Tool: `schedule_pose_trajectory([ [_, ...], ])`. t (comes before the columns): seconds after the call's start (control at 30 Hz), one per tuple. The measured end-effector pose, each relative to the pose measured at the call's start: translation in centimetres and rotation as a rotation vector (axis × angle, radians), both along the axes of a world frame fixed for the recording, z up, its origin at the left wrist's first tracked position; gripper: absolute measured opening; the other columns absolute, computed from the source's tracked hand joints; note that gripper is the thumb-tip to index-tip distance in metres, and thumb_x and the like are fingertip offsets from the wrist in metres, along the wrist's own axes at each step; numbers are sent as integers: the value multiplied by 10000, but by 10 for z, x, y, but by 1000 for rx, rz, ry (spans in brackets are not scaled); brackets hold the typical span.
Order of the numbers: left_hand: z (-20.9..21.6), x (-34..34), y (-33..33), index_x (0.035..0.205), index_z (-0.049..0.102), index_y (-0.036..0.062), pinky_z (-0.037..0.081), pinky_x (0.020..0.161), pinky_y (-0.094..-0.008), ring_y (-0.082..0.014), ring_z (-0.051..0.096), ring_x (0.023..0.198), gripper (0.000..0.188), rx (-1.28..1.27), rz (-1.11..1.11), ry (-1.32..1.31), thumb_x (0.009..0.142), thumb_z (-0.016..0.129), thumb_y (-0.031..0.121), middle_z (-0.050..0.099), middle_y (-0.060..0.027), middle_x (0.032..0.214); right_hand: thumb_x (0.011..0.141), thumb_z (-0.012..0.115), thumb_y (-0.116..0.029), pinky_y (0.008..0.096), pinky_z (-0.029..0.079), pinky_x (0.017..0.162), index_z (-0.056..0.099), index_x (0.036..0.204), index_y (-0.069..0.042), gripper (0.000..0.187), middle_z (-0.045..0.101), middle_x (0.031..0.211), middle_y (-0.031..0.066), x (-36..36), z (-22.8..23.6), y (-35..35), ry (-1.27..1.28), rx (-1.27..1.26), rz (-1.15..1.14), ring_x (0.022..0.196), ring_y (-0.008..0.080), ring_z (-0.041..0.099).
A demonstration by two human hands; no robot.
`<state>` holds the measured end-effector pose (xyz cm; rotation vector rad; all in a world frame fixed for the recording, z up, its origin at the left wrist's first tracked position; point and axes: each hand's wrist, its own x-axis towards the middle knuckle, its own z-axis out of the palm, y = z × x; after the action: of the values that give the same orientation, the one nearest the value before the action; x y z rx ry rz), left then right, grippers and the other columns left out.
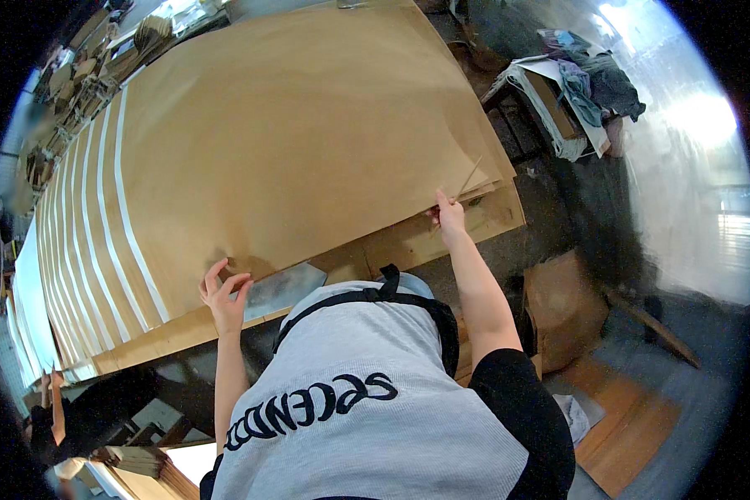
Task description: The person wraps large flat items with brown paper on a workbench. They fold the paper over the item, smooth it with a wooden stick, and place the wrapped item onto a striped surface. The process is repeated for multiple items.
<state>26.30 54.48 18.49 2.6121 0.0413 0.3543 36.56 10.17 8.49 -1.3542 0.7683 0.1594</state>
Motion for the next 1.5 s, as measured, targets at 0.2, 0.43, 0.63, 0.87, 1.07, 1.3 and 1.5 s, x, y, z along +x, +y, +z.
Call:
schedule_pose_trajectory([
  [0.2,-4,-1,2,715,658,192,273,895,-393,-238,383,1059,128,8,1,-3,604,715,164,477,30,1127,824,551,-271,220,323,375,478,704,-88,231,518,618,10,0,-31,11,20,-125,-65,473,98,494],
  [0.43,-3,-1,0,733,655,183,283,892,-395,-230,395,1052,123,5,8,14,624,700,148,478,20,1129,847,480,-314,229,335,375,516,803,-44,276,591,649,86,-3,-25,20,238,-100,27,444,117,499],
  [0.63,4,-13,-5,899,596,65,398,793,-326,-232,474,957,167,-265,183,-8,733,609,46,466,-100,1113,881,387,-266,216,276,302,481,912,48,329,618,733,177,-6,7,39,373,32,189,525,182,601],
  [0.87,-13,-22,8,915,587,53,411,794,-321,-220,480,953,163,-232,218,-81,753,595,44,471,-103,1064,872,401,-249,212,248,288,480,913,43,305,623,729,160,4,15,39,417,-3,174,496,177,593],
  [1.07,-15,-27,8,1010,536,23,423,765,-284,-161,490,895,236,-689,533,-71,779,577,53,487,-83,1028,850,417,-259,237,338,358,502,916,46,324,622,754,167,3,4,38,394,-31,225,544,188,603],
  [1.3,0,-31,30,1097,401,27,408,775,-299,-185,449,942,409,-1370,975,-61,733,582,78,452,-97,1049,838,434,-244,200,304,313,541,872,-15,255,612,746,132,3,1,31,333,18,356,548,150,565],
  [1.5,-12,-35,46,1046,410,31,388,794,-302,-158,447,930,342,-1559,904,-40,745,568,69,457,-66,1025,847,451,-249,167,272,294,476,812,-61,193,611,739,114,2,-12,34,270,-17,417,514,139,551],
])
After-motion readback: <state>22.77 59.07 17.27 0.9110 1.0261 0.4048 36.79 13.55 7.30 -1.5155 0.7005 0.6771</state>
